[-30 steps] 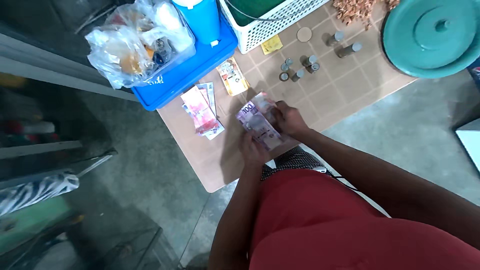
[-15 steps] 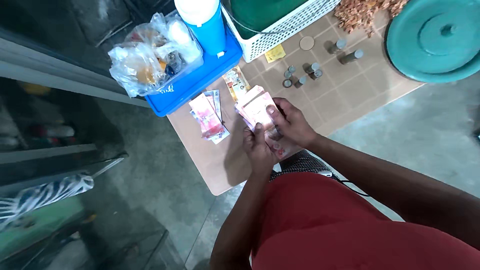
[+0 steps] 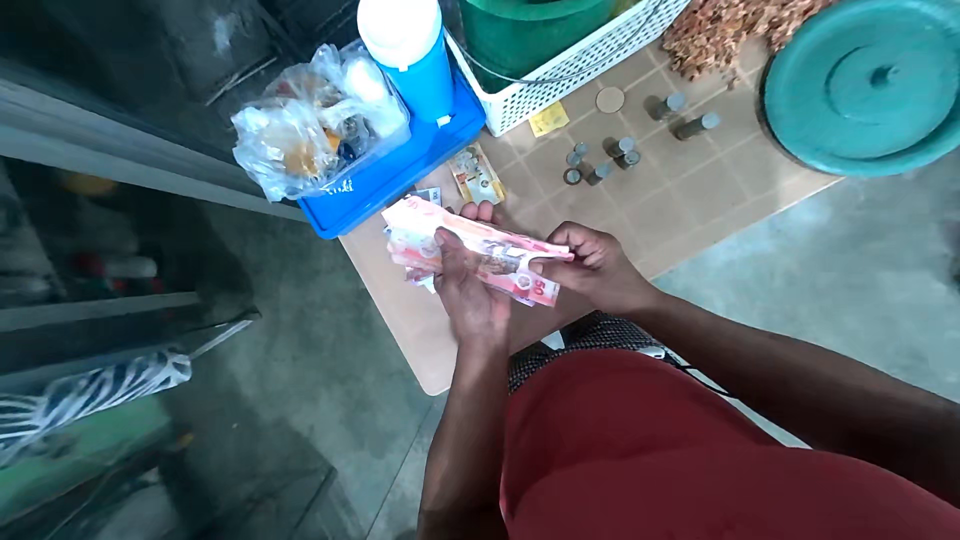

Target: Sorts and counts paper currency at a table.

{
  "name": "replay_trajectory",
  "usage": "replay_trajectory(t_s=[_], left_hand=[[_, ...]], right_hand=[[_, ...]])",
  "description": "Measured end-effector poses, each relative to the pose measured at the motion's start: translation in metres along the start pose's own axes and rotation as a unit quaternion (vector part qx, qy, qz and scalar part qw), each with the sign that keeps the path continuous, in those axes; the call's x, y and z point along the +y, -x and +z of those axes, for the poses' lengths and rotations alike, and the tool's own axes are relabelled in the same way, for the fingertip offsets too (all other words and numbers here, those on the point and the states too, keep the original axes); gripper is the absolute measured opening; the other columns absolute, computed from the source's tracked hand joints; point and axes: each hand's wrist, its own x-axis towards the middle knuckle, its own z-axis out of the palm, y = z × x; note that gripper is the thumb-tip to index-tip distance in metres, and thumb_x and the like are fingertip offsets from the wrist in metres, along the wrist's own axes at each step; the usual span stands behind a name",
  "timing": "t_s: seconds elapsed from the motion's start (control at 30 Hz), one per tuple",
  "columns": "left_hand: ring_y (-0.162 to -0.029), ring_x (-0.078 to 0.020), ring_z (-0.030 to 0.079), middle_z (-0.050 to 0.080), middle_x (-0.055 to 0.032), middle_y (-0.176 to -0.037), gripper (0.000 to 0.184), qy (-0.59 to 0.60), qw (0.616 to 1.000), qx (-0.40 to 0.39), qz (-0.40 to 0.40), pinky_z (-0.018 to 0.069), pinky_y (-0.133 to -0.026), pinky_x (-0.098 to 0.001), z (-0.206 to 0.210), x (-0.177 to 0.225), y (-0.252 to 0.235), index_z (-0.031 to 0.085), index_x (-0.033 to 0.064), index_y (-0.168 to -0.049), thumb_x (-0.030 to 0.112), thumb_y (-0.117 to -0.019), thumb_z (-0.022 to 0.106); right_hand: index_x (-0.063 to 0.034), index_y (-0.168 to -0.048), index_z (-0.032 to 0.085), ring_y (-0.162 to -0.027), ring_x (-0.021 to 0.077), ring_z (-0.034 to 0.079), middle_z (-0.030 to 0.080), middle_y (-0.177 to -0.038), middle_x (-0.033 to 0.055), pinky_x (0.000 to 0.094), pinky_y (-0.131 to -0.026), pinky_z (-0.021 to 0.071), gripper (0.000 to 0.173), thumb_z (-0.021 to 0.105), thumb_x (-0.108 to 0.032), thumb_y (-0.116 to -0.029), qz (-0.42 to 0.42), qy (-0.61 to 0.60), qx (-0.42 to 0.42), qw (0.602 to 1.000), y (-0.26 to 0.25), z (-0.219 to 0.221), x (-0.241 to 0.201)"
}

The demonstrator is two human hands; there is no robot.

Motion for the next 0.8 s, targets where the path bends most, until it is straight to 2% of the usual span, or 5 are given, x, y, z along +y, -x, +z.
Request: replay_trajectory(t_s=[0.2,0.3,0.47,0.6,0.8], left_hand=[[-0.121,-0.0234,0.065,0.068,-0.0082,-0.128,0.029,0.043,0.998,-0.049,0.019,0.0543,-0.102,-0.0427,0.01,-0.005,0.013,0.064,0.0155,-0.127,0.029,-0.1021,0.06],[-0.13,-0.0327,0.055,0.051,-0.0088,-0.146,0.072,-0.023,0.985,-0.146,0.086,0.0502,-0.104,-0.0555,-0.009,0.016,0.005,0.037,0.0325,-0.15,0.012,-0.0902,0.07],[-0.129,-0.0328,0.058,0.058,-0.0134,-0.141,0.027,-0.052,0.976,-0.186,0.1,0.0536,-0.102,-0.0518,-0.007,0.02,0.003,0.07,0.0163,-0.109,0.001,-0.0871,0.067],[-0.124,-0.0309,0.063,0.063,-0.0116,-0.136,0.04,-0.041,0.99,-0.098,0.096,0.0542,-0.101,-0.0498,-0.01,0.028,0.0,0.067,0.0191,-0.117,-0.008,-0.09,0.055],[-0.126,-0.0202,0.062,0.064,-0.005,-0.139,0.042,-0.02,0.995,-0.094,-0.027,0.0548,-0.101,-0.0378,-0.009,-0.009,0.018,0.061,0.0201,-0.135,0.03,-0.0957,0.07]], right_hand=[[-0.012,-0.112,0.07,-0.08,0.0101,0.072,0.075,-0.095,0.0032,0.0278,-0.071,0.0622,0.022,0.069,-0.008,-0.09,0.13,-0.256,-0.026,0.958,0.006,0.001,-0.009],[-0.0137,-0.105,0.071,-0.077,0.0094,0.072,0.076,-0.09,0.0023,0.0275,-0.07,0.0624,0.02,0.069,-0.008,-0.0867,0.164,-0.234,-0.046,0.957,0.017,-0.017,-0.012],[-0.0163,-0.105,0.073,-0.064,0.0051,0.068,0.075,-0.084,0.0008,0.0208,-0.055,0.0576,0.015,0.069,-0.017,-0.0903,0.204,-0.236,-0.088,0.946,0.015,-0.014,-0.017],[-0.0134,-0.101,0.075,-0.057,0.0041,0.064,0.074,-0.079,0.0022,0.0188,-0.05,0.0533,0.015,0.065,-0.006,-0.0926,0.197,-0.222,-0.051,0.954,0.016,-0.014,-0.016],[-0.0097,-0.099,0.076,-0.051,0.0052,0.059,0.072,-0.074,0.0042,0.0194,-0.045,0.0497,0.013,0.067,-0.003,-0.0914,0.171,-0.248,-0.005,0.953,0.007,0.01,-0.011]])
